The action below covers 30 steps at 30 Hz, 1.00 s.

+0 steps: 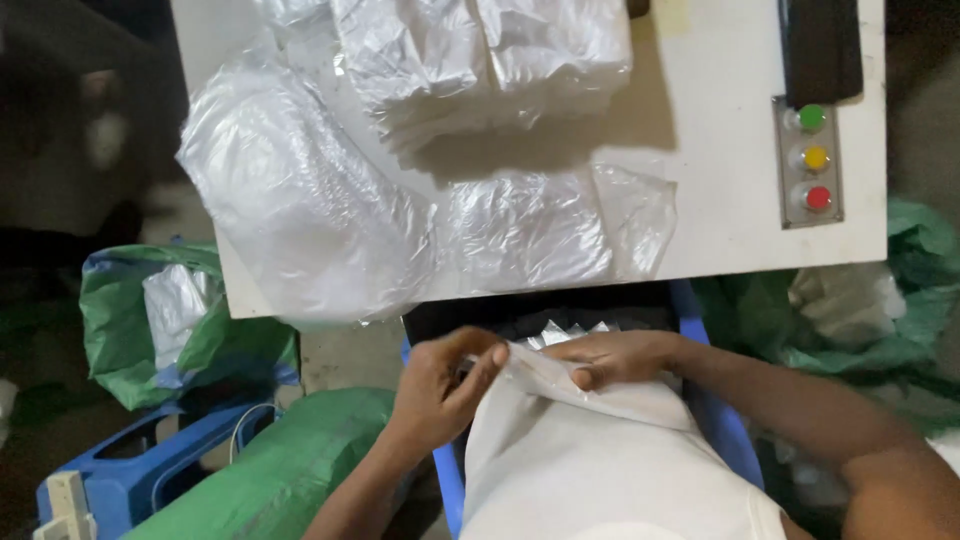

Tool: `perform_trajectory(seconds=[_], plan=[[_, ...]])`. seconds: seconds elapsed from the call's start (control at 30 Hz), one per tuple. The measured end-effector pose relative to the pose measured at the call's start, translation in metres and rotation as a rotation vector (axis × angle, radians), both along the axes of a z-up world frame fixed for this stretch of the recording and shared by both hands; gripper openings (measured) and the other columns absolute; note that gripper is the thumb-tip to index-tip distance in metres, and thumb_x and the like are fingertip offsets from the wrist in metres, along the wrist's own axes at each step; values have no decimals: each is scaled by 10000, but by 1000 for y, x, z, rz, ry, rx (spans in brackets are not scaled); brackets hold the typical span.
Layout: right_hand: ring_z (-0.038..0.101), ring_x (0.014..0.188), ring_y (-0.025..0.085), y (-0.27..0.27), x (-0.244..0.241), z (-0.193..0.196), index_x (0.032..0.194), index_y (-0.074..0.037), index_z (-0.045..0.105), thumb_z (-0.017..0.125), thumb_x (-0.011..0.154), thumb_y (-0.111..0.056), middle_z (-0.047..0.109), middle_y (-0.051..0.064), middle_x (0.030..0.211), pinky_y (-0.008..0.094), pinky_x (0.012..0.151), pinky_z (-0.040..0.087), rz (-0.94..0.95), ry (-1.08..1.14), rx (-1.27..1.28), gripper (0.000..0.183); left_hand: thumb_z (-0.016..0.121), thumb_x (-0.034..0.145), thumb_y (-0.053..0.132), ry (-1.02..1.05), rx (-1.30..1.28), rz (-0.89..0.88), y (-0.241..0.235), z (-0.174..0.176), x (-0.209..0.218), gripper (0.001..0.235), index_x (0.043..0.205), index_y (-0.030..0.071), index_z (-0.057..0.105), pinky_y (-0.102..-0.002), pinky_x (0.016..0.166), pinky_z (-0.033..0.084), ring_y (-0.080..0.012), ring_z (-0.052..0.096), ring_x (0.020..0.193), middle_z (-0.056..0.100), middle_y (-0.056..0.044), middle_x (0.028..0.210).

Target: The person is manually folding and stacking clear plastic bags on a white workbench in a factory setting.

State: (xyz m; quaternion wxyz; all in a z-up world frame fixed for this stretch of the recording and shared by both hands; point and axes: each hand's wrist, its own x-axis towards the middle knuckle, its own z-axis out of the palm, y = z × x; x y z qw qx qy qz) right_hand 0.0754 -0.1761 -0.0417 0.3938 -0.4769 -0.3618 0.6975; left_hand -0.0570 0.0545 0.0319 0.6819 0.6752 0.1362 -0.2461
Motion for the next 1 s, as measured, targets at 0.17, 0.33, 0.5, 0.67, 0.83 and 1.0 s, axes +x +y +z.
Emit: perform_trajectory(seconds=[0.17,0.33,0.5,0.67,0.83,1.0], plan=[[502,1376,418,-15,-12,-75,1559,-188,465,441,662,-996,524,171,1534,594,1128,360,48,-98,58,1207,698,959,375,-620,185,-126,-12,-12,48,406,1209,56,728,-542,1054,510,-451,650,1228,733,-205,1186],[324,1473,366,-33,25,28,1596,44,270,704,674,-848,378,247,1617,558,1178,204,-105,24,455,1354,582,1047,457,24,-848,-215,-44,-135,14,579,1490,85,548,-483,1219,340,-261,476,1410,543,-156,1512],[636,1205,265,-51,-29,-66,1298,30,708,876,719,-37,746,204,1227,540,1034,500,-876,-275,-85,607,383,937,909,401,-1510,229,-36,-174,11,1235,1535,-170,334,-514,1198,367,-466,497,1386,460,-393,1488],[732,970,264,-33,32,-56,1204,22,712,810,771,49,756,201,998,432,856,587,-1145,-363,51,445,1005,612,378,-504,3,191,32,-67,55,993,1483,159,580,-393,1171,380,-256,567,1367,630,-83,1424],[691,1108,487,0,50,-21,1088,111,698,892,694,-21,720,305,1075,594,897,565,-977,-683,472,458,704,829,60,-693,305,135,44,-92,74,329,1123,197,755,-385,948,496,-233,687,1085,739,-18,1117],[663,1070,366,19,42,-70,1324,-17,602,932,799,-154,693,252,1131,532,926,485,-1169,-737,-116,635,896,727,404,-118,505,433,15,-139,78,791,1331,34,543,-626,861,498,-567,656,1071,673,-338,1128]])
